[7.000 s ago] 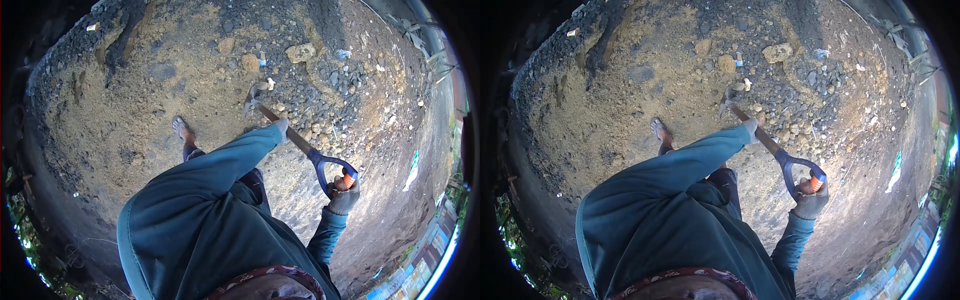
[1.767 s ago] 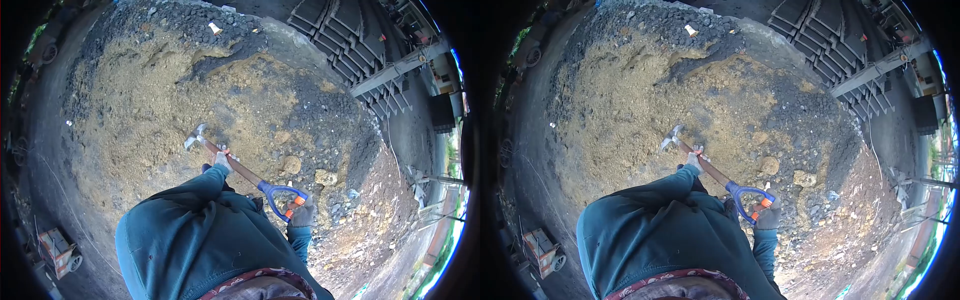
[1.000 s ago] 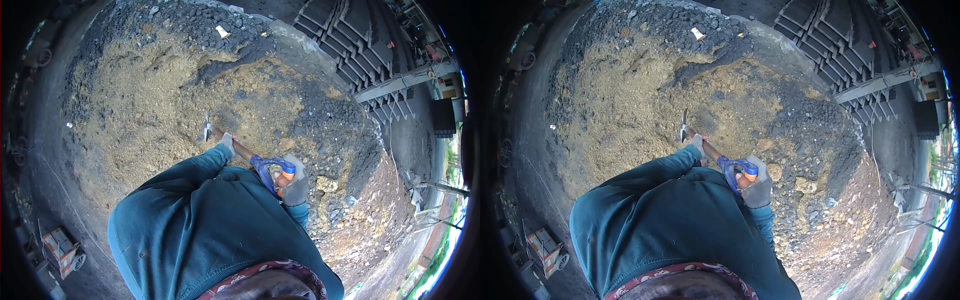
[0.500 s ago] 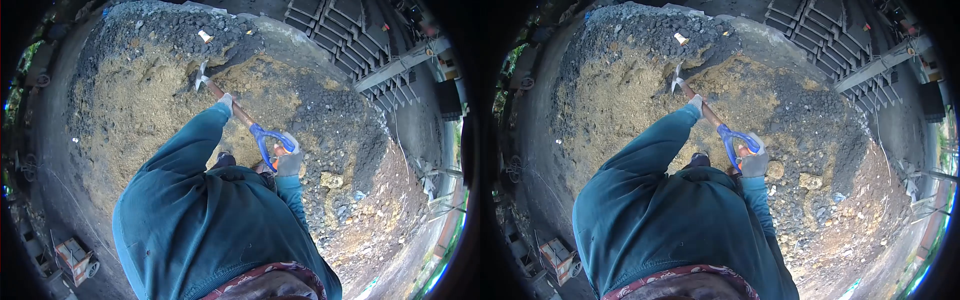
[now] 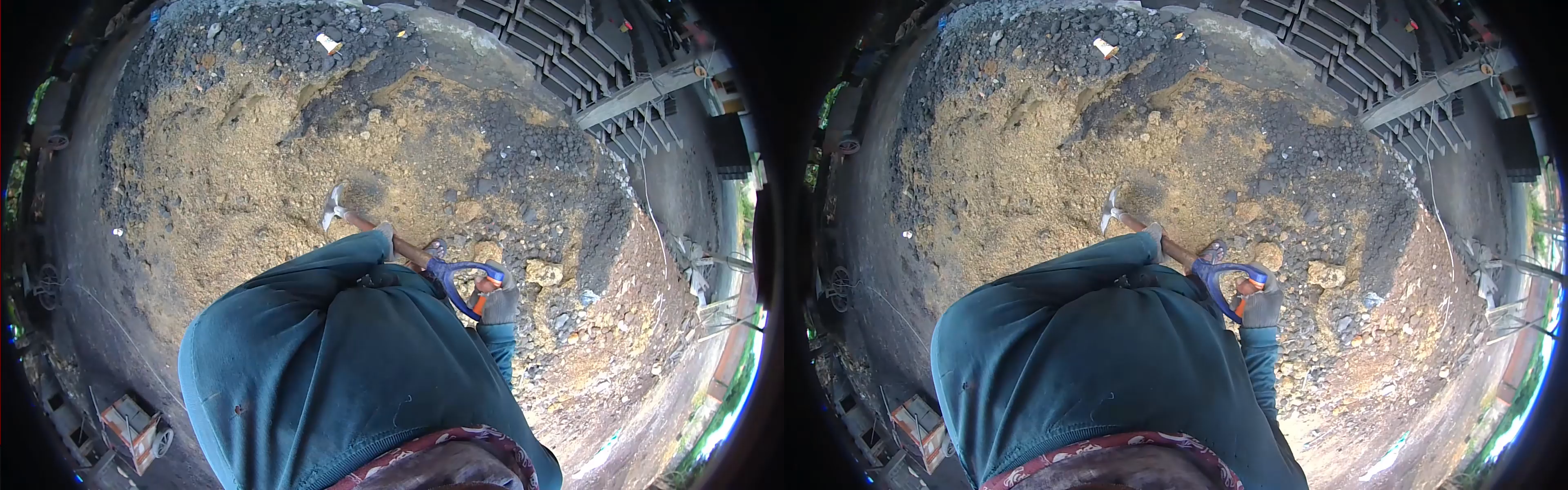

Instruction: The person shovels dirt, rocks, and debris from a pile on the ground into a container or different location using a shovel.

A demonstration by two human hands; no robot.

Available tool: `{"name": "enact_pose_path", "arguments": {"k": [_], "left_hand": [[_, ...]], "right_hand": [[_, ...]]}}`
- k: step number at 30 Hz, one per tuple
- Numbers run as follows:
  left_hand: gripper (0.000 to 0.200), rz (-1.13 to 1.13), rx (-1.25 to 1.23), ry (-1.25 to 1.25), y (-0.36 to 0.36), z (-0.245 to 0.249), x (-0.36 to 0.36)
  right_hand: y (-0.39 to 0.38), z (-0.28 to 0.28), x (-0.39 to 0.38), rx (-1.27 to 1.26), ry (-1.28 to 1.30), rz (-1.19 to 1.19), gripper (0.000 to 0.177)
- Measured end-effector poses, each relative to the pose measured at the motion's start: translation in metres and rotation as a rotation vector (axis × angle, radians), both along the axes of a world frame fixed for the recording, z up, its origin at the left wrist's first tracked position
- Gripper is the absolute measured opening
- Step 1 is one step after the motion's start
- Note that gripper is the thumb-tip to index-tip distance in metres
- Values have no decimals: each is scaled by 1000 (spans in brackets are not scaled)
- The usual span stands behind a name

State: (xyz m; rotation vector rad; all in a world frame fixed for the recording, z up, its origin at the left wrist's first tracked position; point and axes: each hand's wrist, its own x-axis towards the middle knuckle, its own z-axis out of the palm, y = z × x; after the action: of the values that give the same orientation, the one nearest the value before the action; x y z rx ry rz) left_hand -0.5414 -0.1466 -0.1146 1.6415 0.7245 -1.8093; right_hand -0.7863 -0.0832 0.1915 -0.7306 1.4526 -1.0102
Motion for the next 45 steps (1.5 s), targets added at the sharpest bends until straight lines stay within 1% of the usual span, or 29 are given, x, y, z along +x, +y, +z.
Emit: {"name": "enact_pose_path", "arguments": {"k": [2, 4, 7, 8, 11, 12, 15, 17, 19, 20, 22, 23, 25, 27, 29, 30, 31, 32, 33, 34, 35, 36, 37, 39, 40, 42, 43, 44, 45], "left_hand": [[13, -15, 2, 33, 6, -7, 18], [22, -55, -20, 115, -2, -57, 36], [22, -12, -153, 138, -11, -71, 51], [21, 31, -195, 139, -15, -76, 56], [21, 157, -325, 136, -29, -94, 69], [17, 65, -234, 23, -33, 1, 75], [16, 146, -269, 52, -48, 1, 79], [14, 229, -303, 155, -55, 20, 83], [12, 308, -334, 263, -56, 57, 84], [11, 330, -508, 60, -48, 90, 83], [10, 390, -574, 9, -49, 137, 91], [9, 420, -611, -19, -53, 147, 96], [13, 423, -639, -221, -90, 120, 131], [26, 152, -442, -370, -129, 61, 219], [36, -230, -302, -472, -147, 46, 263], [35, -203, -358, -489, -156, 57, 255], [33, -181, -367, -495, -123, 64, 234], [32, -157, -405, -528, -111, 74, 225], [29, 54, -372, -486, -113, 60, 206], [28, 117, -322, -421, -105, 33, 192], [29, 137, -354, -360, -90, 40, 175], [31, 156, -385, -299, -72, 49, 158], [30, 129, -366, -288, -58, 42, 146], [30, 69, -350, -270, -42, 24, 127], [29, 132, -322, -271, -36, 39, 122], [28, 254, -261, -272, -24, 72, 115], [24, 243, -276, -307, -24, 80, 118], [19, 234, -291, -345, -25, 90, 125], [15, 228, -311, -384, -29, 94, 133]], "right_hand": [[-3, 1, 17, -32, 56, 26, 41], [-1, 3, 33, -24, 65, 52, 42], [2, -6, 45, -40, 115, 114, 41], [3, -23, 42, -154, 256, 171, 40], [-2, -9, 61, -160, 216, 145, 40], [-3, -5, 65, -169, 134, 136, 41], [-8, 6, 69, -175, 145, 114, 41], [-17, 35, 66, -205, 111, 125, 43], [-23, 57, 57, -228, 125, 132, 43], [-26, 63, 50, -247, 85, 123, 43], [-34, 60, 38, -303, 19, 64, 39], [-41, 57, 47, -251, 30, 82, 38], [-65, 51, 81, -153, 56, 115, 36], [-69, -6, 162, -255, -12, 91, 35], [-61, -54, 194, -268, 183, 145, 35], [-72, -53, 187, -292, 195, 140, 35], [-54, -48, 169, -270, 210, 147, 36], [-52, -49, 159, -281, 203, 146, 36], [-57, -54, 139, -224, 89, 130, 35], [-47, -49, 120, -156, -3, 113, 34], [-38, -44, 102, -86, -92, 90, 33], [-33, -17, 97, -40, -171, 58, 32], [-30, -3, 94, -2, -253, 25, 32], [-26, -4, 81, -70, -121, 26, 31], [-24, -6, 74, -105, -53, 20, 30], [-19, -8, 61, -140, -140, 30, 32], [-19, -10, 55, -160, -186, 39, 32], [-20, -14, 48, -100, -43, 63, 34], [-27, -12, 57, -100, -82, 68, 33]]}}
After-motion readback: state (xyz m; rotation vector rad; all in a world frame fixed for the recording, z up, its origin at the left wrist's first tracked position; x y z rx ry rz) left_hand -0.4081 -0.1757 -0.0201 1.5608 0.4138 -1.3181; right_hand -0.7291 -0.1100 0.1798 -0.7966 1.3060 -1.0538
